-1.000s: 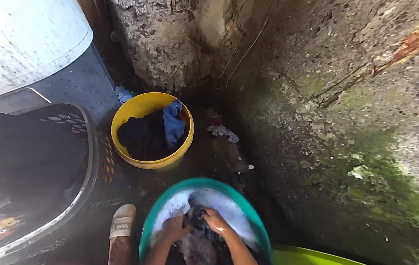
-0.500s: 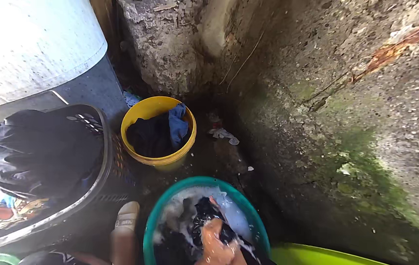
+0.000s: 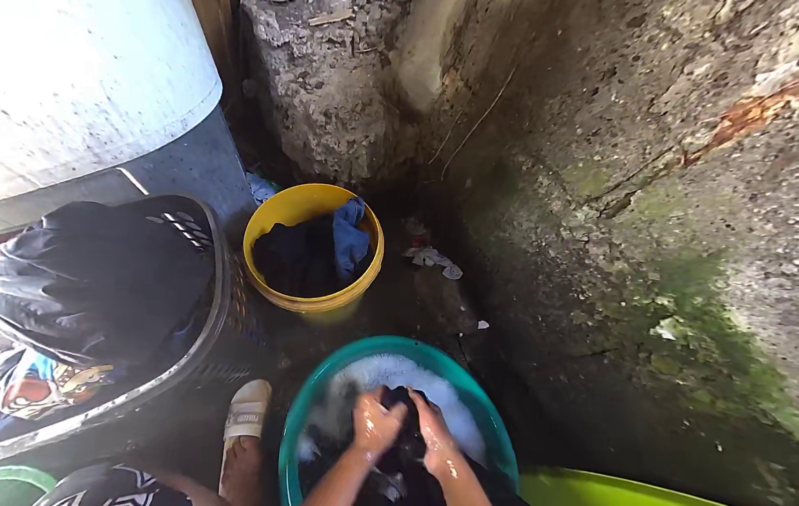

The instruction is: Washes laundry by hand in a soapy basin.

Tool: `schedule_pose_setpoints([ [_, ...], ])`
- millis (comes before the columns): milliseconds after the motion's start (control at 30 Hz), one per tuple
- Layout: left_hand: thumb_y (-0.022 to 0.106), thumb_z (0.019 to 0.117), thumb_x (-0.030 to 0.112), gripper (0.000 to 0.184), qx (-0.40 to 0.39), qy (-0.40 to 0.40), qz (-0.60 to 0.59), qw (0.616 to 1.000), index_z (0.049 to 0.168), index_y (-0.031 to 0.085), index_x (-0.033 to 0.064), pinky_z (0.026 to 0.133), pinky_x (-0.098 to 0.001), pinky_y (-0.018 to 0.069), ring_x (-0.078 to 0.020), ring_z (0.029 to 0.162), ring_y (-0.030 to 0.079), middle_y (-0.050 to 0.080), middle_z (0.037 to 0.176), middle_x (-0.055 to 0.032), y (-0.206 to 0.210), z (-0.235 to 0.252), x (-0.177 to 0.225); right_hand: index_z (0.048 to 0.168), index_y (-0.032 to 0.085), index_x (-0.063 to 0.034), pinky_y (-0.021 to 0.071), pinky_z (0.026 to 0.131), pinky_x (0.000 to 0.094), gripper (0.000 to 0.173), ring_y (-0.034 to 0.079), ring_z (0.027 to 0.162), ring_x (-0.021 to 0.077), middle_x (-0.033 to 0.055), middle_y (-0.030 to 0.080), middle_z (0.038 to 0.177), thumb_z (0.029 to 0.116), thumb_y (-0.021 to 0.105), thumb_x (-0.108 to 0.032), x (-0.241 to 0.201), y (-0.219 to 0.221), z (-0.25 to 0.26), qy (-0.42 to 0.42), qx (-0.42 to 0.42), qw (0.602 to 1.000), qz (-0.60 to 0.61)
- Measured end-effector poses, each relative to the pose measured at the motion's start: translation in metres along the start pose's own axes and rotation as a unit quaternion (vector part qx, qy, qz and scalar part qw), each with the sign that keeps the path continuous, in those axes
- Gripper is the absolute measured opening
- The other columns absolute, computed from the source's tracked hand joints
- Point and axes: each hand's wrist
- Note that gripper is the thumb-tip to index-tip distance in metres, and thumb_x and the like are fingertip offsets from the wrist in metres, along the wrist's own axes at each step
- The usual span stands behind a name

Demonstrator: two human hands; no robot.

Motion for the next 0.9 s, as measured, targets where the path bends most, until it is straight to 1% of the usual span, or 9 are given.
schedule_pose_setpoints([
  [100, 0.063, 0.1016, 0.031, 0.043, -0.029, -0.084, 0.164, 0.982, 0.126, 0.065, -0.0039, 0.109, -0.0538, 0.0468, -0.0382, 0.124, 0.061, 0.065, 0.127, -0.0251, -0.034, 0.051, -0.031, 0.124, 0.065, -0.0003, 0.0493, 0.101, 0.0408, 0.029, 0.061, 0.115, 0.0212, 0.0167, 0.066, 0.123, 0.1038, 0.060, -0.021, -0.015, -0.030, 0.006, -0.062, 0.018, 0.988, -0.142],
  [167, 0.056, 0.1038, 0.022, 0.043, -0.038, -0.073, 0.285, 0.955, 0.143, 0.055, 0.0042, 0.114, -0.0518, 0.0420, -0.0377, 0.137, 0.052, 0.058, 0.142, -0.0224, -0.032, 0.043, -0.041, 0.150, 0.050, -0.0093, 0.0382, 0.114, 0.0583, 0.056, 0.043, 0.141, 0.0433, 0.0281, 0.043, 0.153, 0.0983, 0.069, -0.022, -0.006, -0.045, 0.029, -0.102, 0.057, 0.916, -0.383],
  [233, 0.058, 0.1006, 0.019, 0.043, -0.054, -0.046, 0.347, 0.935, 0.143, 0.059, 0.0110, 0.114, -0.0555, 0.0403, -0.0399, 0.139, 0.048, 0.056, 0.144, -0.0208, -0.011, 0.021, -0.054, 0.156, 0.046, -0.0219, 0.0322, 0.110, 0.0730, 0.071, 0.030, 0.145, 0.0571, 0.0318, 0.027, 0.162, 0.0908, 0.075, -0.025, 0.014, -0.034, 0.041, -0.126, 0.072, 0.832, -0.535],
  [400, 0.062, 0.1008, 0.030, 0.067, -0.310, -0.133, 0.353, 0.873, 0.161, 0.035, 0.0186, 0.108, -0.0645, 0.0448, -0.0417, 0.141, 0.048, 0.045, 0.157, -0.0209, 0.013, 0.014, -0.094, 0.156, 0.044, -0.0176, 0.0263, 0.121, 0.0608, 0.068, 0.029, 0.151, 0.0436, 0.0208, 0.035, 0.162, 0.0945, 0.071, -0.025, 0.082, -0.020, 0.069, -0.079, -0.205, 0.750, -0.624],
  [500, 0.049, 0.1054, 0.052, 0.062, -0.340, -0.163, 0.405, 0.833, 0.145, 0.055, 0.0050, 0.111, -0.0650, 0.0398, -0.0429, 0.136, 0.054, 0.058, 0.144, -0.0238, -0.006, 0.044, -0.068, 0.156, 0.042, -0.0059, 0.0186, 0.126, 0.0550, 0.062, 0.028, 0.152, 0.0407, 0.0250, 0.035, 0.161, 0.1017, 0.062, -0.030, 0.070, -0.035, 0.086, 0.008, -0.205, 0.757, -0.620],
  [567, 0.042, 0.1099, 0.040, 0.052, -0.318, -0.135, 0.454, 0.821, 0.137, 0.062, 0.0013, 0.116, -0.0654, 0.0310, -0.0439, 0.137, 0.052, 0.061, 0.141, -0.0247, -0.004, 0.051, -0.054, 0.158, 0.038, -0.0073, 0.0201, 0.126, 0.0523, 0.062, 0.031, 0.153, 0.0349, 0.0203, 0.039, 0.161, 0.1065, 0.051, -0.040, 0.066, -0.033, 0.087, 0.040, -0.152, 0.757, -0.634],
  [733, 0.058, 0.1022, 0.027, 0.057, -0.345, -0.129, 0.452, 0.813, 0.146, 0.049, -0.0074, 0.124, -0.0651, 0.0113, -0.0448, 0.150, 0.031, 0.042, 0.156, -0.0293, 0.017, 0.031, -0.068, 0.149, 0.045, 0.0069, 0.0276, 0.122, 0.0569, 0.049, 0.029, 0.152, 0.0420, 0.0275, 0.033, 0.162, 0.1061, 0.047, -0.017, 0.090, 0.007, 0.064, 0.064, -0.171, 0.724, -0.665],
  [833, 0.066, 0.0984, 0.026, 0.059, -0.396, -0.079, 0.434, 0.805, 0.152, 0.049, 0.0080, 0.123, -0.0654, 0.0188, -0.0463, 0.148, 0.036, 0.046, 0.156, -0.0234, -0.017, 0.030, -0.084, 0.148, 0.047, 0.0065, 0.0240, 0.123, 0.0573, 0.048, 0.032, 0.151, 0.0421, 0.0280, 0.039, 0.158, 0.1084, 0.046, -0.021, 0.085, 0.009, 0.059, 0.113, -0.254, 0.714, -0.642],
  [900, 0.055, 0.1055, 0.019, 0.048, -0.352, -0.072, 0.438, 0.824, 0.152, 0.051, 0.0108, 0.122, -0.0631, 0.0257, -0.0463, 0.149, 0.035, 0.043, 0.158, -0.0237, -0.040, 0.036, -0.088, 0.147, 0.053, -0.0034, 0.0361, 0.116, 0.0596, 0.052, 0.047, 0.142, 0.0390, 0.0225, 0.051, 0.151, 0.1037, 0.057, -0.031, 0.090, 0.004, 0.062, 0.100, -0.202, 0.752, -0.619],
])
Point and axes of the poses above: each hand's wrist, its own z-axis towards the middle knuckle, its own y-axis out of the palm, x = y × z
